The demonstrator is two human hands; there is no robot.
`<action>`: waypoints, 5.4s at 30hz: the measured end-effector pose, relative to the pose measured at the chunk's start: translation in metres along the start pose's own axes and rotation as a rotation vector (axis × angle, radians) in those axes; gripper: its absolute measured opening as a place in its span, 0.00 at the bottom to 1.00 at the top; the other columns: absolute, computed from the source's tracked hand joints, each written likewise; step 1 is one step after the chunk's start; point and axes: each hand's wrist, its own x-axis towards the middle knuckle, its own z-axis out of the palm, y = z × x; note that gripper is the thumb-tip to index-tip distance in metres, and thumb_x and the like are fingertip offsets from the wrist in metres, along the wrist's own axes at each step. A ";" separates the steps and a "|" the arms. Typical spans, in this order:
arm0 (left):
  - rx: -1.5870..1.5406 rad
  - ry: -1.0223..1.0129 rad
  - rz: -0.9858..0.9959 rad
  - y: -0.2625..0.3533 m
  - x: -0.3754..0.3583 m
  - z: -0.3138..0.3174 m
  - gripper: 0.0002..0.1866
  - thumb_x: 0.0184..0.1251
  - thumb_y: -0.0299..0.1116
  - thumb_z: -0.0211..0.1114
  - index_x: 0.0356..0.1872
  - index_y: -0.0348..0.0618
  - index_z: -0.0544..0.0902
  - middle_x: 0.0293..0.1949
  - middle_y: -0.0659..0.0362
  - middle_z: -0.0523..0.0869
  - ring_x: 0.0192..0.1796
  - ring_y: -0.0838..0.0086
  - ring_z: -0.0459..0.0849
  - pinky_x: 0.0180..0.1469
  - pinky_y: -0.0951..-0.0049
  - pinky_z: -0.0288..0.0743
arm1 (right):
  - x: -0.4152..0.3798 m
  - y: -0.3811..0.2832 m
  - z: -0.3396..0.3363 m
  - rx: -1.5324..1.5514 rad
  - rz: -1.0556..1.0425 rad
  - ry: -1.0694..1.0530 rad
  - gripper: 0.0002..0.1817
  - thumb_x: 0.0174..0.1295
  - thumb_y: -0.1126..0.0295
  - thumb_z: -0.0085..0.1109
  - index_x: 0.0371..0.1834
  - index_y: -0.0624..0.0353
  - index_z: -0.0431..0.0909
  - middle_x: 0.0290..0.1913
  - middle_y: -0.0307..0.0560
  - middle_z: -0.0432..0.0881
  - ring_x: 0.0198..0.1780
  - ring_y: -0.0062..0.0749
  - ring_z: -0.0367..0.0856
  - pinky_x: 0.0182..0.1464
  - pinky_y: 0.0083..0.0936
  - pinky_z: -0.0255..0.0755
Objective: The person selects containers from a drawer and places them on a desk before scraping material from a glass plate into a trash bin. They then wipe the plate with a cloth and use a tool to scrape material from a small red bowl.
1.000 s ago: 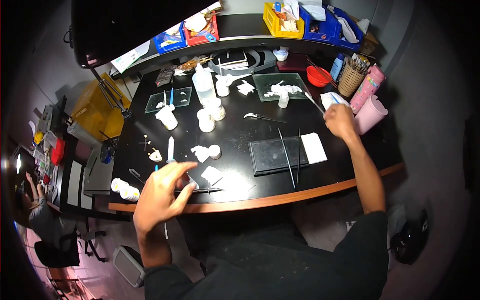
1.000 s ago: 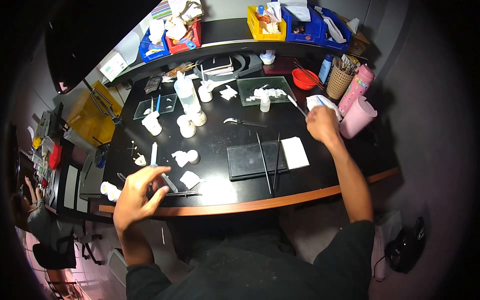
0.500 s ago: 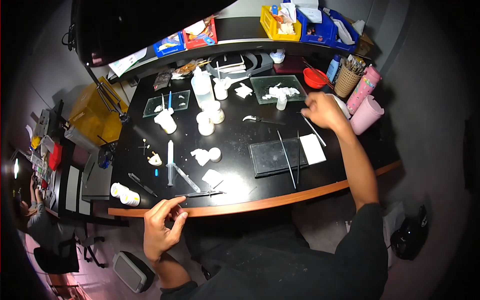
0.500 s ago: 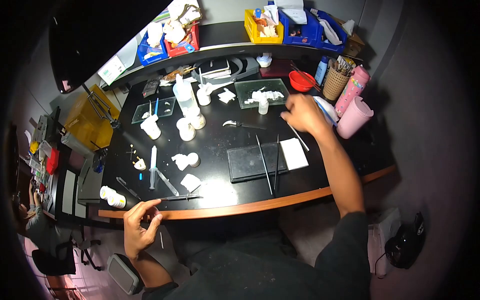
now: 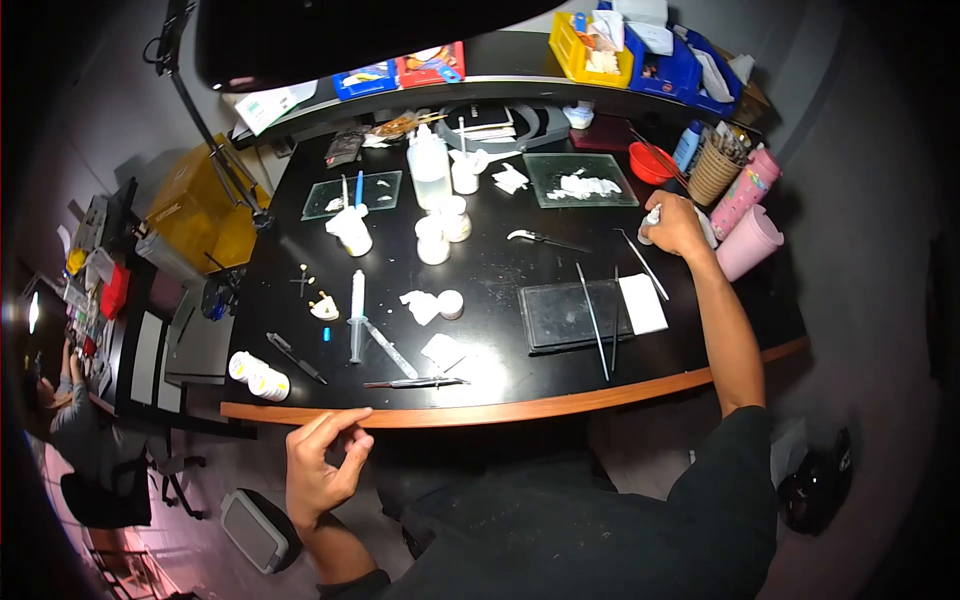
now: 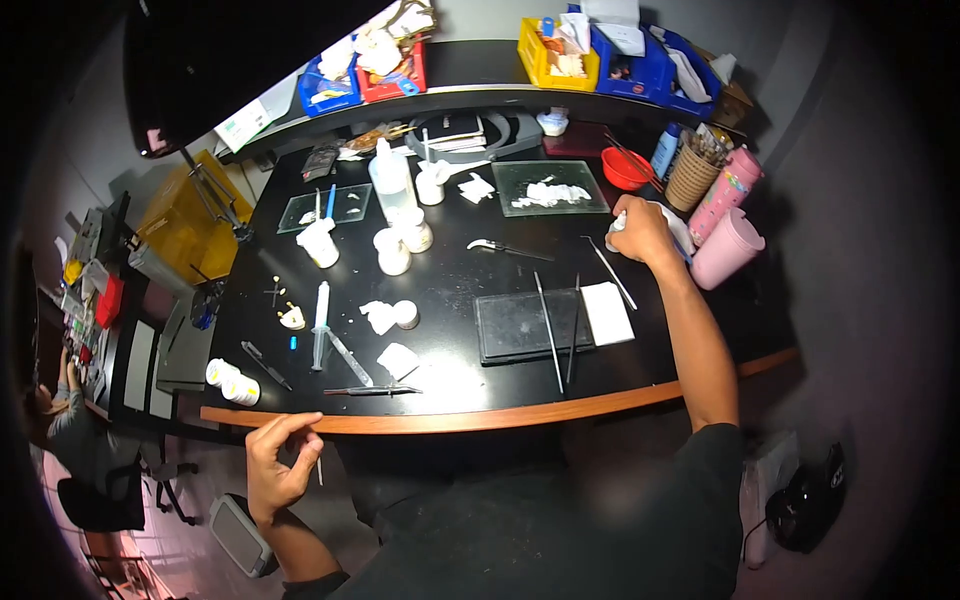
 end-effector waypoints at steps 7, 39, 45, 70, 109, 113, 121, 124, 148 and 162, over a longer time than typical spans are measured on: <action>-0.202 -0.287 0.260 0.040 0.115 0.043 0.22 0.59 0.23 0.71 0.56 0.34 0.82 0.51 0.53 0.86 0.52 0.71 0.84 0.54 0.71 0.75 | 0.019 0.015 -0.009 0.272 -0.042 0.007 0.28 0.52 0.59 0.76 0.54 0.64 0.84 0.45 0.57 0.89 0.46 0.47 0.89 0.53 0.34 0.80; -0.668 -0.060 -0.564 0.022 0.362 0.257 0.27 0.60 0.45 0.65 0.50 0.30 0.85 0.45 0.44 0.89 0.47 0.54 0.89 0.44 0.54 0.82 | 0.137 0.026 0.075 0.612 0.563 -0.234 0.37 0.60 0.35 0.52 0.68 0.42 0.73 0.63 0.39 0.77 0.61 0.34 0.74 0.54 0.44 0.72; -0.557 0.113 -0.727 0.029 0.372 0.250 0.29 0.55 0.40 0.63 0.55 0.30 0.84 0.57 0.41 0.86 0.59 0.53 0.84 0.56 0.58 0.78 | 0.140 0.004 0.048 1.336 0.551 -0.403 0.18 0.49 0.68 0.52 0.42 0.66 0.78 0.41 0.61 0.84 0.38 0.56 0.87 0.38 0.47 0.87; -0.936 -0.189 -0.418 0.070 0.276 0.165 0.07 0.66 0.20 0.55 0.39 0.31 0.80 0.38 0.50 0.87 0.38 0.67 0.89 0.40 0.64 0.90 | 0.015 0.004 -0.025 1.685 0.508 -0.296 0.20 0.52 0.68 0.48 0.48 0.63 0.78 0.42 0.52 0.85 0.35 0.41 0.86 0.32 0.31 0.85; -1.268 1.942 -1.043 -0.585 -0.635 -0.036 0.38 0.72 0.63 0.51 0.73 0.46 0.69 0.71 0.62 0.75 0.69 0.60 0.74 0.72 0.56 0.67 | -0.237 -0.122 0.029 2.183 0.243 -0.497 0.22 0.59 0.72 0.48 0.57 0.70 0.76 0.49 0.66 0.85 0.32 0.44 0.88 0.15 0.24 0.71; -1.106 1.960 -1.494 -0.558 -0.599 -0.049 0.30 0.68 0.63 0.58 0.62 0.55 0.78 0.61 0.70 0.81 0.56 0.74 0.78 0.53 0.69 0.69 | -0.250 -0.116 0.035 2.203 0.324 -0.348 0.23 0.54 0.72 0.47 0.53 0.70 0.78 0.48 0.66 0.86 0.37 0.51 0.90 0.15 0.28 0.75; -1.236 2.110 -1.335 -0.564 -0.598 -0.039 0.23 0.68 0.61 0.62 0.53 0.57 0.79 0.50 0.73 0.82 0.46 0.75 0.78 0.43 0.67 0.70 | -0.262 -0.122 0.024 2.290 0.228 -0.318 0.29 0.51 0.75 0.42 0.56 0.80 0.73 0.54 0.72 0.83 0.54 0.60 0.86 0.59 0.54 0.83; -1.270 2.159 -1.334 -0.537 -0.567 -0.036 0.21 0.68 0.61 0.62 0.48 0.58 0.79 0.41 0.71 0.81 0.41 0.75 0.77 0.42 0.68 0.70 | -0.266 -0.123 0.025 2.328 0.217 -0.360 0.29 0.49 0.75 0.42 0.57 0.80 0.73 0.55 0.72 0.82 0.56 0.61 0.85 0.59 0.55 0.83; -0.549 2.063 -1.750 -0.360 -0.440 0.142 0.31 0.64 0.53 0.73 0.55 0.40 0.73 0.61 0.48 0.76 0.61 0.53 0.78 0.60 0.52 0.72 | -0.265 -0.136 0.032 2.120 0.064 -0.885 0.35 0.51 0.76 0.48 0.67 0.78 0.67 0.63 0.71 0.77 0.62 0.61 0.80 0.62 0.54 0.80; -0.788 0.490 -0.535 -0.180 -0.401 0.149 0.38 0.58 0.34 0.74 0.71 0.39 0.69 0.65 0.50 0.76 0.65 0.62 0.76 0.63 0.61 0.72 | -0.391 -0.411 0.139 1.616 0.348 -1.706 0.21 0.35 0.76 0.48 0.38 0.68 0.78 0.40 0.60 0.82 0.45 0.55 0.86 0.47 0.47 0.88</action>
